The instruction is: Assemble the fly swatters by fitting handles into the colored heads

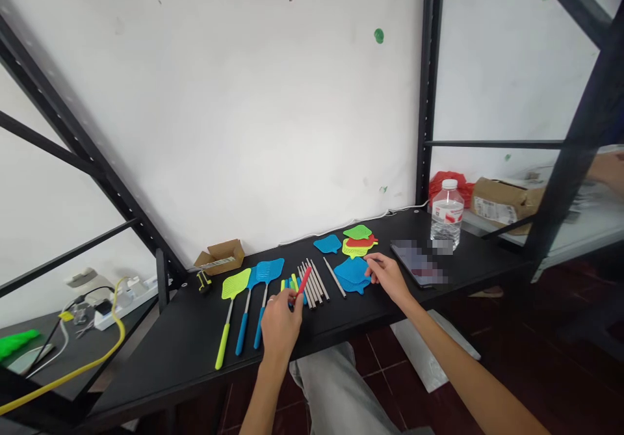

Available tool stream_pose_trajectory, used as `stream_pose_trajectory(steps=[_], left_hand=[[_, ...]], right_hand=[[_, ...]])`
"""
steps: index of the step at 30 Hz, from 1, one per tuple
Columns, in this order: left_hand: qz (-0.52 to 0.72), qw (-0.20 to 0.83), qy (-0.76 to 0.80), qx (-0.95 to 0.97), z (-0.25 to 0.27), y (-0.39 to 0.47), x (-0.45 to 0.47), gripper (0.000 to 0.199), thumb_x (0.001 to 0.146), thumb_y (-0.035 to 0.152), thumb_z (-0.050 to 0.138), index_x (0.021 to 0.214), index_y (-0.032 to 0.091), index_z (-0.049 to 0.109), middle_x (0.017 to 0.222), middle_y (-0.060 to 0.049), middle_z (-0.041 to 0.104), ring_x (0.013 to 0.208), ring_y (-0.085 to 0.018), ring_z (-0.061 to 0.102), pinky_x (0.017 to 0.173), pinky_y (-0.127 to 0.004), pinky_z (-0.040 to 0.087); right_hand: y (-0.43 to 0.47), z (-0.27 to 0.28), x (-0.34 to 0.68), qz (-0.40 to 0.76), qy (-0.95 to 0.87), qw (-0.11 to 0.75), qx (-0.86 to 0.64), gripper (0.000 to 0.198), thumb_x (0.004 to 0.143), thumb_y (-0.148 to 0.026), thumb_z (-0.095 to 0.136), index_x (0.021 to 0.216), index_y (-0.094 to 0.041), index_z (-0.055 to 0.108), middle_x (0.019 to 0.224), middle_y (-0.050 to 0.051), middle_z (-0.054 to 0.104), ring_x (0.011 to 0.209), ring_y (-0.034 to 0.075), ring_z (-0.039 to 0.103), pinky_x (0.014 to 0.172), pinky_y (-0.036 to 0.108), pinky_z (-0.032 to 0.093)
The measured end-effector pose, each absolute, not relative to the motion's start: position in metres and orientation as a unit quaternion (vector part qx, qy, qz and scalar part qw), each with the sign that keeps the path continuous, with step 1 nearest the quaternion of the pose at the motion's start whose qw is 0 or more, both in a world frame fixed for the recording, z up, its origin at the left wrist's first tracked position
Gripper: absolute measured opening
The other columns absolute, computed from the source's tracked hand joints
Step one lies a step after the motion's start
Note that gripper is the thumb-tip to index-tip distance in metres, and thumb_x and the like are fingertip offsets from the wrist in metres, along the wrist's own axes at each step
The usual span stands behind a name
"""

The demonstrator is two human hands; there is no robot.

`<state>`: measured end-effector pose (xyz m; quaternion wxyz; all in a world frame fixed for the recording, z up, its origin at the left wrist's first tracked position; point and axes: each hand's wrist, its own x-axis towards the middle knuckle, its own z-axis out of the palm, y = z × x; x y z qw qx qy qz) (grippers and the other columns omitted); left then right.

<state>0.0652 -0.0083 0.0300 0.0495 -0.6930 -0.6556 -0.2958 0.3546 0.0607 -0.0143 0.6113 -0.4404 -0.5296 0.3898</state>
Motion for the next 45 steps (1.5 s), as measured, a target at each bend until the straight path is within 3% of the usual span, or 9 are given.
stream_pose_trajectory(steps=[9, 15, 23, 28, 31, 34, 38, 41, 45], left_hand=[[-0.368, 0.037, -0.604, -0.706, -0.011, -0.004, 0.073, 0.030, 0.097, 0.042, 0.042, 0.098, 0.021, 0.064, 0.088, -0.006, 0.067, 0.079, -0.021, 0.063, 0.061, -0.026, 0.042], [-0.344, 0.028, -0.625, -0.700, -0.008, -0.007, 0.073, 0.027, 0.098, 0.038, 0.041, 0.099, 0.022, 0.062, 0.081, -0.005, 0.063, 0.071, -0.019, 0.060, 0.057, -0.024, 0.038], [-0.373, 0.015, -0.602, -0.705, -0.012, -0.004, 0.070, 0.030, 0.098, 0.031, 0.041, 0.116, 0.022, 0.063, 0.102, -0.008, 0.069, 0.094, -0.024, 0.063, 0.073, -0.032, 0.049], [-0.381, 0.009, -0.587, -0.714, -0.011, -0.003, 0.070, 0.029, 0.098, 0.027, 0.041, 0.112, 0.022, 0.066, 0.104, -0.007, 0.069, 0.097, -0.025, 0.062, 0.077, -0.034, 0.051], [-0.386, 0.009, -0.589, -0.710, -0.010, -0.004, 0.070, 0.028, 0.097, 0.027, 0.042, 0.111, 0.022, 0.066, 0.103, -0.007, 0.070, 0.095, -0.025, 0.063, 0.076, -0.034, 0.051], [-0.391, 0.004, -0.589, -0.707, -0.011, -0.004, 0.069, 0.028, 0.097, 0.029, 0.042, 0.110, 0.023, 0.066, 0.102, -0.007, 0.070, 0.094, -0.025, 0.064, 0.074, -0.034, 0.052], [-0.400, 0.002, -0.587, -0.703, -0.012, -0.004, 0.069, 0.028, 0.097, 0.029, 0.042, 0.110, 0.023, 0.066, 0.103, -0.007, 0.070, 0.096, -0.025, 0.064, 0.075, -0.034, 0.052], [-0.403, -0.004, -0.581, -0.707, -0.011, -0.004, 0.069, 0.027, 0.096, 0.027, 0.043, 0.111, 0.023, 0.066, 0.105, -0.007, 0.070, 0.097, -0.024, 0.064, 0.077, -0.034, 0.052], [-0.395, -0.020, -0.577, -0.715, -0.010, -0.006, 0.069, 0.027, 0.096, 0.026, 0.043, 0.111, 0.024, 0.065, 0.108, -0.006, 0.069, 0.098, -0.024, 0.063, 0.078, -0.034, 0.051]], right_hand=[[0.054, -0.010, 0.350, 0.280, -0.634, 0.529, -0.490, 0.031, 0.088, -0.046, 0.053, 0.085, -0.020, 0.069, 0.057, 0.001, 0.061, 0.054, 0.017, 0.058, 0.055, 0.026, 0.041], [0.051, 0.002, 0.323, 0.135, -0.720, 0.384, -0.562, 0.028, 0.088, -0.042, 0.053, 0.082, -0.023, 0.073, 0.065, 0.002, 0.067, 0.062, 0.019, 0.063, 0.061, 0.027, 0.040], [0.074, 0.030, 0.276, 0.044, -0.730, 0.161, -0.663, 0.021, 0.082, -0.040, 0.064, 0.083, -0.020, 0.071, 0.090, 0.012, 0.072, 0.089, 0.027, 0.068, 0.067, 0.030, 0.044], [0.084, 0.039, 0.267, 0.075, -0.736, 0.120, -0.663, 0.022, 0.073, -0.028, 0.071, 0.091, -0.016, 0.070, 0.096, 0.016, 0.071, 0.091, 0.031, 0.068, 0.067, 0.033, 0.046], [0.087, 0.042, 0.266, 0.082, -0.739, 0.127, -0.656, 0.021, 0.070, -0.027, 0.072, 0.087, -0.016, 0.069, 0.093, 0.017, 0.072, 0.089, 0.032, 0.069, 0.064, 0.032, 0.046], [0.089, 0.041, 0.271, 0.140, -0.733, 0.161, -0.646, 0.016, 0.075, -0.031, 0.066, 0.071, -0.016, 0.066, 0.073, 0.014, 0.070, 0.070, 0.026, 0.069, 0.056, 0.029, 0.045], [0.080, 0.028, 0.287, 0.366, -0.649, 0.351, -0.567, 0.021, 0.081, -0.032, 0.056, 0.064, -0.018, 0.059, 0.059, 0.006, 0.066, 0.045, 0.015, 0.059, 0.045, 0.024, 0.042], [0.065, 0.009, 0.301, 0.455, -0.556, 0.501, -0.483, 0.021, 0.081, -0.038, 0.057, 0.075, -0.019, 0.057, 0.065, 0.003, 0.067, 0.044, 0.013, 0.057, 0.040, 0.022, 0.038], [0.048, -0.013, 0.313, 0.523, -0.456, 0.602, -0.395, 0.027, 0.075, -0.042, 0.067, 0.085, -0.019, 0.057, 0.069, 0.003, 0.070, 0.047, 0.012, 0.056, 0.040, 0.022, 0.034]])
